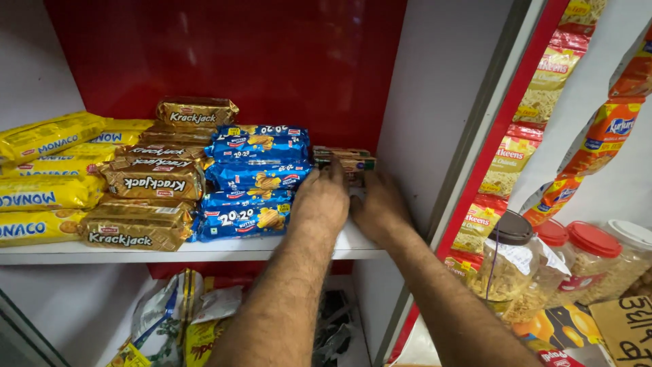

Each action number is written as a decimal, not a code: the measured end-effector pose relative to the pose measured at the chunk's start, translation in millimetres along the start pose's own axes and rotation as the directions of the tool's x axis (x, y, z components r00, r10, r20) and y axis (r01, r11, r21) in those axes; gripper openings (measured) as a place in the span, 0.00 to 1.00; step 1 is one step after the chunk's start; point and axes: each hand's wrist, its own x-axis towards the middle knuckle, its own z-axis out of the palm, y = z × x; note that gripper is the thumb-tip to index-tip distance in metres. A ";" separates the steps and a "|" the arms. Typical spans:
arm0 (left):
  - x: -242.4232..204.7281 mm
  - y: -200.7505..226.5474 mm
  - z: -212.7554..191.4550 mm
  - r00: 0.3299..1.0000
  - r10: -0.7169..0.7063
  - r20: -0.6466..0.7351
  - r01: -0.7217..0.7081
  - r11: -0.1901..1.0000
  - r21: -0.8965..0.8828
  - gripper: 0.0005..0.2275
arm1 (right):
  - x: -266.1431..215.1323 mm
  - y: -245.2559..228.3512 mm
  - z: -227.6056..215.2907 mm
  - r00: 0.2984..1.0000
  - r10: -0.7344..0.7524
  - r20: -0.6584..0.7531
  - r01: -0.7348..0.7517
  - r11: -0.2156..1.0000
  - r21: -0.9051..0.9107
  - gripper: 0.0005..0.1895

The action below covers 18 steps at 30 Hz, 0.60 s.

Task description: Picking up biscuit packets from the floor and arranging them on a grocery shelf.

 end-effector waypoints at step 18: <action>12.7 1.9 1.1 0.989 -0.104 0.109 0.103 0.995 0.016 0.22 | 11.6 -7.2 5.8 0.997 -0.072 -0.006 0.072 0.996 -0.049 0.26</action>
